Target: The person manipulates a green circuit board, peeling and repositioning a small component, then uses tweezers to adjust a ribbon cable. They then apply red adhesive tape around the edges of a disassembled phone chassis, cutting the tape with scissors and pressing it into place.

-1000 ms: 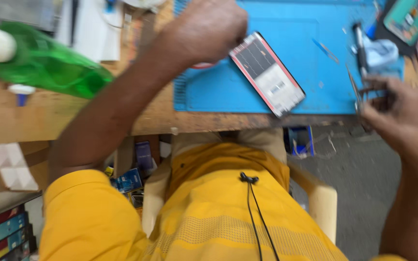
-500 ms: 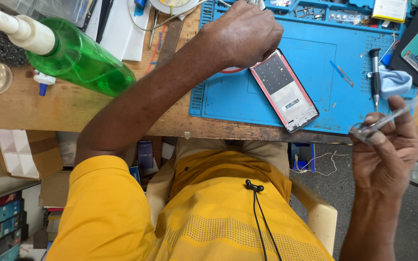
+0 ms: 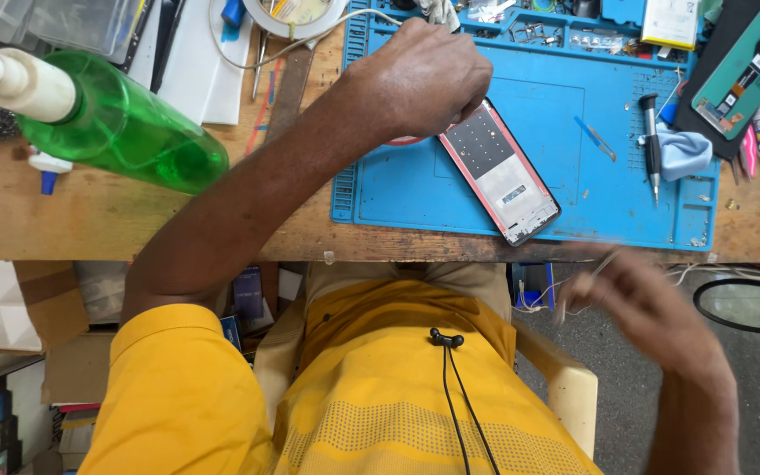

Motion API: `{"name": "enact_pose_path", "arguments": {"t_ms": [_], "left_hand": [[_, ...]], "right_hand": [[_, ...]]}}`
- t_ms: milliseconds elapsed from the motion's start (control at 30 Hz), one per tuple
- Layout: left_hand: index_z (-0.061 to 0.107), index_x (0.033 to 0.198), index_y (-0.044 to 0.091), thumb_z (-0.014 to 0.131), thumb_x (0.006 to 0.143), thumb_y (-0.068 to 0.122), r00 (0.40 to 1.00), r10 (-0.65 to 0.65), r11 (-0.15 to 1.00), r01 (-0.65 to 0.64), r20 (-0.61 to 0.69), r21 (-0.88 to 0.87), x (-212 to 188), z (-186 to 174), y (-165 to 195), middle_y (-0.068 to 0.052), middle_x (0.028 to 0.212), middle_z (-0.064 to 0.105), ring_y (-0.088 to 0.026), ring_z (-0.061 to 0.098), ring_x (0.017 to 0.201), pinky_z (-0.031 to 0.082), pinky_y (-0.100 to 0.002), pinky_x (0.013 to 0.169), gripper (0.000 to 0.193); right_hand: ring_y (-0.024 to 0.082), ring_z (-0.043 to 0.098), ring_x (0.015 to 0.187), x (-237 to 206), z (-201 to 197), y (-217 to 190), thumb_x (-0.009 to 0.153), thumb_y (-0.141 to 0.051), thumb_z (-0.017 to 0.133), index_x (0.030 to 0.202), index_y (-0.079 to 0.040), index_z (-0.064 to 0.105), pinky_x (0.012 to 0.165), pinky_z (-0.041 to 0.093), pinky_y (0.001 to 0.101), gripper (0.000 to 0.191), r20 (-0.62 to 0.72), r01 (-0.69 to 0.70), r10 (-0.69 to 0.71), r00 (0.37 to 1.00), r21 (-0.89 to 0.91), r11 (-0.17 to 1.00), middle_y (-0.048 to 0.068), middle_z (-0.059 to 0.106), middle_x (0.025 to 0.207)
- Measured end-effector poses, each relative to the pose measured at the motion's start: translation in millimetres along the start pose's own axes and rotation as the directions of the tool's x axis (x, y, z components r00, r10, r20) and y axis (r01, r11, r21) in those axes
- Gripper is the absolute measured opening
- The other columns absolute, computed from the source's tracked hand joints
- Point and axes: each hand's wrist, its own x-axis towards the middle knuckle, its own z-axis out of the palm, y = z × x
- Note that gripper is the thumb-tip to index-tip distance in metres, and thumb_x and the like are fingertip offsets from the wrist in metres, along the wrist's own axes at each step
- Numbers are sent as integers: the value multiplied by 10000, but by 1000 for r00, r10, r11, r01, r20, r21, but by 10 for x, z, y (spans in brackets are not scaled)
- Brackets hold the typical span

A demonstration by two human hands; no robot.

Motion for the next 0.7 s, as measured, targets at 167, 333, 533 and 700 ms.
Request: {"name": "enact_pose_path", "arguments": {"t_ms": [167, 333, 533, 700], "left_hand": [[818, 821, 216, 707, 897, 141, 1000, -20, 1000, 20, 1, 5, -7, 61, -16, -48, 714, 748, -145, 680, 575, 535, -353, 568, 154], [819, 838, 226, 722, 868, 122, 999, -19, 1000, 20, -32, 24, 50, 89, 14, -48, 728, 752, -141, 685, 584, 535, -351, 557, 146], [812, 747, 224, 772, 817, 140, 995, 71, 997, -72, -70, -19, 154, 36, 20, -59, 700, 740, -185, 682, 604, 515, -400, 607, 116], [810, 759, 224, 766, 834, 137, 999, 24, 1000, -24, 30, -16, 180, 60, 15, -43, 712, 747, -188, 700, 640, 516, -424, 659, 123]], "right_hand": [[195, 772, 1009, -354, 454, 416, 948, -159, 589, 1441, -162, 545, 907, 634, 363, 495, 573, -143, 97, 814, 37, 989, 87, 726, 1067], [144, 700, 1031, -569, 715, 879, 869, -105, 678, 1415, -249, 603, 932, 597, 325, 569, 405, -213, 306, 862, -259, 942, 3, 696, 1120], [157, 654, 1273, -509, 908, 1148, 865, -31, 740, 1035, -56, 690, 942, 592, 384, 179, 223, -67, 58, 973, 37, 997, 54, 667, 1325], [225, 750, 1042, -304, 500, 702, 789, -68, 774, 1321, -76, 649, 867, 614, 372, 546, -183, 312, -337, 923, -153, 938, 124, 751, 1150]]}}
